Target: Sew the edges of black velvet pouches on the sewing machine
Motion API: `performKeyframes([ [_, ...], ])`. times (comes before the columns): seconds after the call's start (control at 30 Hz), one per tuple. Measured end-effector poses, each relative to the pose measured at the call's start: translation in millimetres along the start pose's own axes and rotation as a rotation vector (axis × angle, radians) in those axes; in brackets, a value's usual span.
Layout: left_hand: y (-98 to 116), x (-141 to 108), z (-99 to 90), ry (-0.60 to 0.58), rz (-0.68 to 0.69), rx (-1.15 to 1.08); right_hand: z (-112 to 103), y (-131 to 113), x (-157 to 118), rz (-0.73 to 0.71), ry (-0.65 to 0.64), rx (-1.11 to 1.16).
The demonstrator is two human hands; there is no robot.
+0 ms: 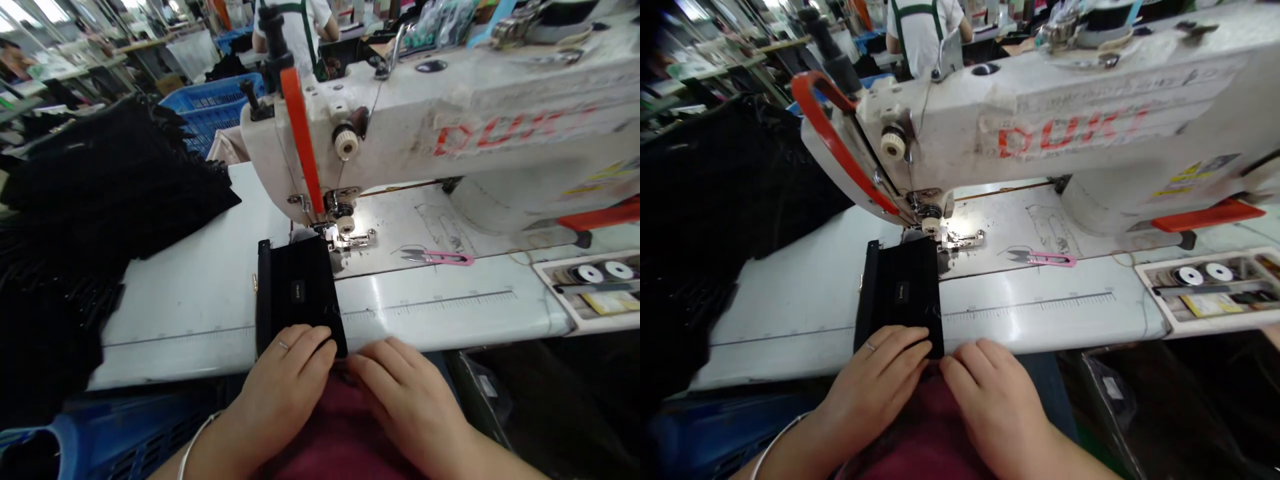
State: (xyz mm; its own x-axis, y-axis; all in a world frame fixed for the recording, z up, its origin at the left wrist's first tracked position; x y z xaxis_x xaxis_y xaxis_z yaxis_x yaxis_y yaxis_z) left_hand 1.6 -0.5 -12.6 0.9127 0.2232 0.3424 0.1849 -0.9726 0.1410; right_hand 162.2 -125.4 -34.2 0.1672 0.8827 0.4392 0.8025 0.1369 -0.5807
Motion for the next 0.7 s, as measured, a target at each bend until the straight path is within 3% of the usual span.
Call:
performKeyframes([
  [0.13, 0, 3, -0.3, 0.12, -0.043, -0.012, -4, 12, 10, -0.176, 0.045, -0.061],
  [0.27, 1, 7, -2.3, 0.195, -0.042, -0.049, -10, 15, 32, -0.016, 0.089, 0.126],
  [0.33, 1, 7, -1.2, 0.221, -0.028, -0.063, -9, 16, 48, 0.1, 0.112, 0.066],
  [0.43, 1, 7, 0.7, 0.244, -0.042, -0.065, 2, 17, 71, 0.091, 0.066, -0.099],
  [0.5, 0, 6, 1.3, 0.254, -0.043, -0.063, 4, 19, 77, 0.061, 0.066, -0.083],
  [0.6, 0, 5, 1.8, 0.263, -0.034, -0.068, -18, 28, 62, 0.109, 0.158, 0.013],
  [0.7, -1, 4, 3.0, 0.266, -0.043, -0.093, -66, 50, 23, 0.228, 0.158, 0.001],
])
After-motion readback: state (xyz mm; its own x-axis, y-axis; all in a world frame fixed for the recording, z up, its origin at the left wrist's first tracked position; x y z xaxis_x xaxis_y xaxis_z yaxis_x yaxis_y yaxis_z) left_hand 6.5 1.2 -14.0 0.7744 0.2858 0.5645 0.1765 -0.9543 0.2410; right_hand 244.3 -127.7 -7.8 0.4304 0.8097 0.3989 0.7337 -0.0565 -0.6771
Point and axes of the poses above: each hand's wrist, its own x-axis towards the middle knuckle, its own z-axis out of the palm, y = z × x, the point moved 1 cm from there along x, towards the middle knuckle, and after that the axes turned 11 degrees about y, right-handed, at the moved point
